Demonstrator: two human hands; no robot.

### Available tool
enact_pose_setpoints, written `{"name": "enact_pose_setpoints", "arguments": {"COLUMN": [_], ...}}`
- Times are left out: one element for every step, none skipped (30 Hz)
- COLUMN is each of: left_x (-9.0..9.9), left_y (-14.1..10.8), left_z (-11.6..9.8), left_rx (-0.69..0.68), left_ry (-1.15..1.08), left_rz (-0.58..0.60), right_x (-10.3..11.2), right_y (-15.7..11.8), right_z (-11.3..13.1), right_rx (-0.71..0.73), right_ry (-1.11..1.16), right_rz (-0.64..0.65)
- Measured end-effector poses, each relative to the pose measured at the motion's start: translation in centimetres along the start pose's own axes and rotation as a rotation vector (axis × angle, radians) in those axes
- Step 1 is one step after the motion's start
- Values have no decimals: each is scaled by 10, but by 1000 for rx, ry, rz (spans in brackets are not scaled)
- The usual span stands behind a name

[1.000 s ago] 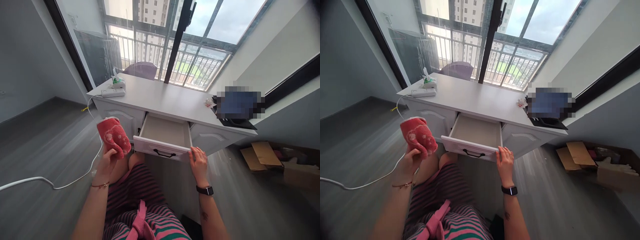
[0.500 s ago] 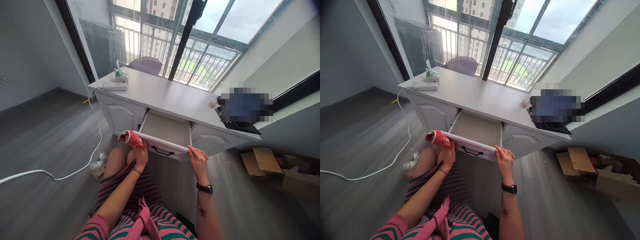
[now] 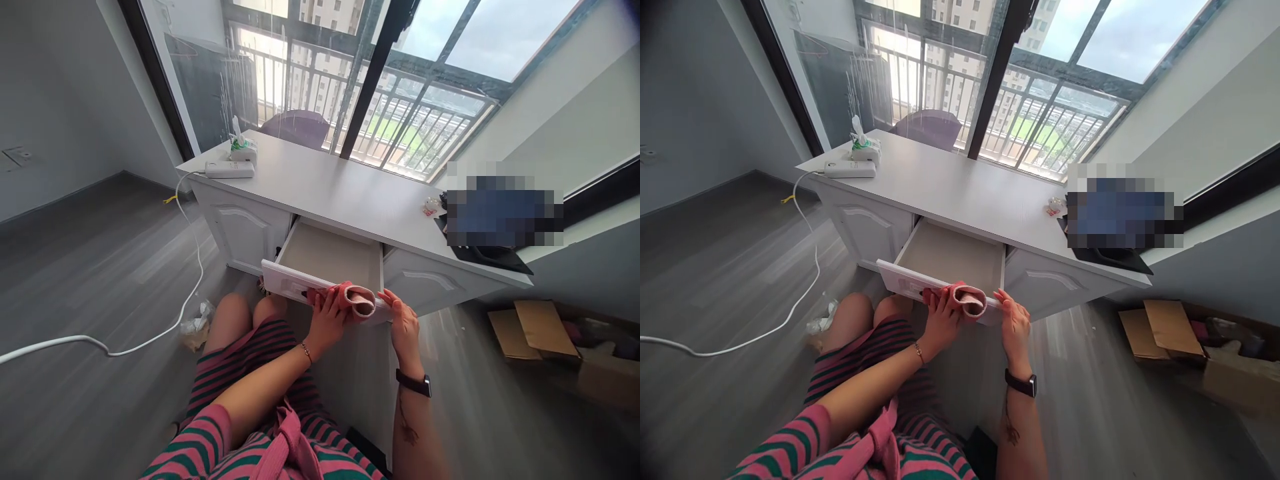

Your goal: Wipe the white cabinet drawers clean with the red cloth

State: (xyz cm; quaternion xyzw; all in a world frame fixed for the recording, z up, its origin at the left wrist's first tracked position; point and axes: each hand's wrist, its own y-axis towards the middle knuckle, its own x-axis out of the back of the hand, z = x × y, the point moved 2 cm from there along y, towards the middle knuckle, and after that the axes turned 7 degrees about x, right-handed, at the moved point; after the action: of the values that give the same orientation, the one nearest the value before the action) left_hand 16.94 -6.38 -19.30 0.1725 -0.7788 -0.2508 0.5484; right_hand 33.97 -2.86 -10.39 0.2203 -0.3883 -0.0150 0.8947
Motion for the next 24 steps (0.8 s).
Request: {"name": "enact_pose_setpoints", "arguments": {"left_x": [-5,-10,-15,-20,-24,-29,-33,-36,-38,-40,-41,-42,-43,-44,-45,-46,-47,-49,-50,-50,-50,-48,-46,-42], "left_y": [-1,-1,-2,-2,-2,-1,0,1,3,4,6,7,8,8,7,6,5,3,2,0,-1,-2,-2,-3], "left_z": [-6,-12,-18,-23,-28,-33,-37,-40,-41,-42,-42,-40,-37,-32,-27,-21,-14,-6,3,12,22,32,42,52], "left_rx": [-59,-121,-185,-247,-307,-365,-421,-473,-521,-566,-605,-633,-650,-661,-668,-675,-685,-701,-717,-730,-736,-737,-738,-731], "left_ry": [12,20,23,21,15,5,-7,-20,-31,-43,-57,-72,-87,-102,-116,-126,-133,-137,-140,-144,-153,-165,-181,-195], "left_rz": [29,60,93,126,159,189,217,245,272,298,325,353,382,408,429,443,447,444,436,425,414,405,404,413], "right_x": [1,1,2,3,4,5,6,7,8,9,9,9,8,7,6,5,3,2,1,0,-2,-3,-4,-6], "right_y": [1,1,2,4,5,6,8,9,10,11,11,11,11,11,11,10,10,10,10,10,10,10,10,10], "right_z": [0,1,1,2,2,2,2,2,2,2,1,1,0,0,0,0,0,0,0,0,0,1,1,2], "right_rx": [-18,-39,-63,-87,-109,-124,-132,-134,-132,-128,-124,-121,-120,-120,-122,-124,-126,-129,-130,-128,-122,-112,-102,-92], "right_ry": [9,17,28,43,59,74,83,82,69,48,22,-1,-18,-29,-35,-38,-41,-45,-52,-59,-66,-74,-85,-99], "right_rz": [0,0,3,8,14,28,48,67,85,99,108,111,107,102,93,80,68,55,42,29,16,0,-22,-48]}}
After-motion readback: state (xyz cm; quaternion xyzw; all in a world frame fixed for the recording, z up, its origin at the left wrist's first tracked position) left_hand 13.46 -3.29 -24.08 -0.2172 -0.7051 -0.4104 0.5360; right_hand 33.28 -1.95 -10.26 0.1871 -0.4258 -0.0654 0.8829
